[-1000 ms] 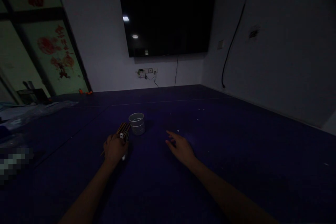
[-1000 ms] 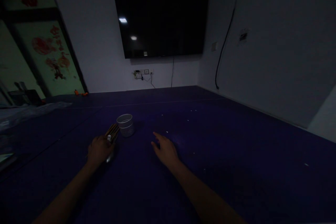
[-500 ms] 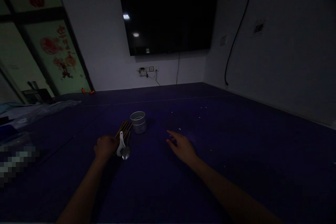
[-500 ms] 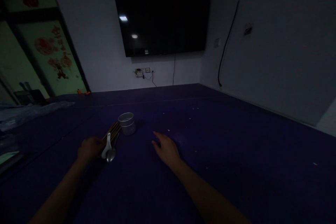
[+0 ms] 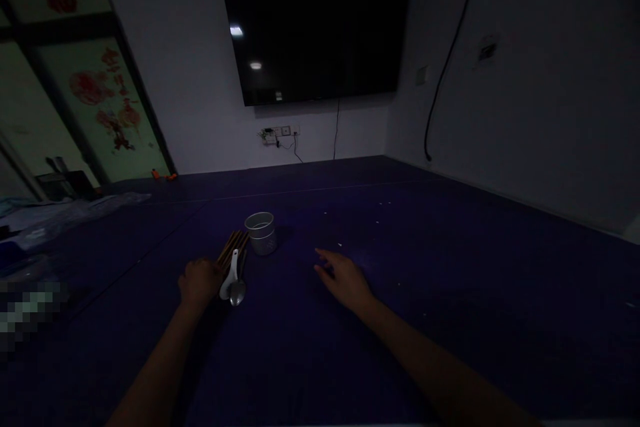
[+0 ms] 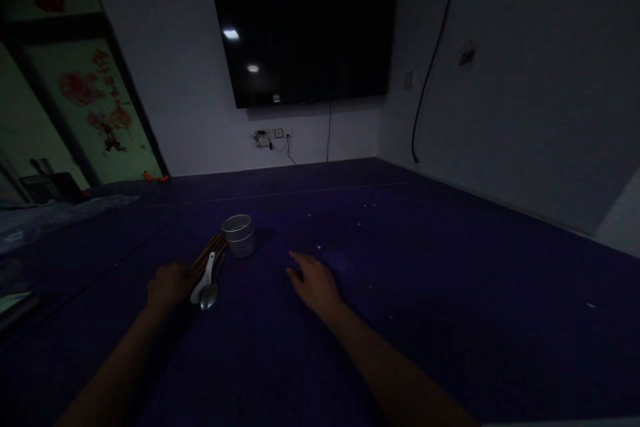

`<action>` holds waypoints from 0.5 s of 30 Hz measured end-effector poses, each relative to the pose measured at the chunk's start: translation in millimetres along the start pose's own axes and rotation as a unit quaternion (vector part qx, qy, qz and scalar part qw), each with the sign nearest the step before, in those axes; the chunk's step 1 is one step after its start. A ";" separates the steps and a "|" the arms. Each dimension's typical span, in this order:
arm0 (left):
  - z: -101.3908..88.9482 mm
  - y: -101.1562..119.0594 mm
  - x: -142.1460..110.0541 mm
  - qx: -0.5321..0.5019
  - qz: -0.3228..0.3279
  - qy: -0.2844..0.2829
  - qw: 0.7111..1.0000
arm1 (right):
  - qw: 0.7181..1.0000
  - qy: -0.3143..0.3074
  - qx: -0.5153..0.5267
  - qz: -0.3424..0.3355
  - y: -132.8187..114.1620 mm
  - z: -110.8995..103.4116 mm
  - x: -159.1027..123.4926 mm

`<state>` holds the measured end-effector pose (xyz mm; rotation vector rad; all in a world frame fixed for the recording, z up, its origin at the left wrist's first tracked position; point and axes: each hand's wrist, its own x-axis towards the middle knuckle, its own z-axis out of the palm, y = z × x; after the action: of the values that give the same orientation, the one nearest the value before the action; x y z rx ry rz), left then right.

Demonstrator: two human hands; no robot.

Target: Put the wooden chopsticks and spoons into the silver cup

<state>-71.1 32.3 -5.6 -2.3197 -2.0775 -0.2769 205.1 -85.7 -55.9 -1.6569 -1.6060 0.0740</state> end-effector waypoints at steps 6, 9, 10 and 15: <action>-3.2 5.8 -3.8 0.035 0.000 0.007 0.999 | 1.000 0.001 -0.003 -0.004 -1.2 -0.9 -0.7; -3.7 8.0 -3.8 0.050 -0.008 -0.001 0.999 | 1.000 0.003 -0.004 -0.005 -1.7 -1.2 -1.0; -3.6 8.5 -3.8 0.053 -0.011 -0.007 0.998 | 1.000 0.003 -0.003 -0.007 -1.8 -1.2 -1.1; 1.4 8.6 -3.5 0.077 -0.005 -0.024 0.997 | 1.000 0.003 -0.006 -0.009 -1.3 -0.4 -0.9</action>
<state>-62.8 28.0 -6.5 -2.2502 -2.0509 -0.0602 204.1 -86.9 -55.3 -1.6494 -1.6189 0.0507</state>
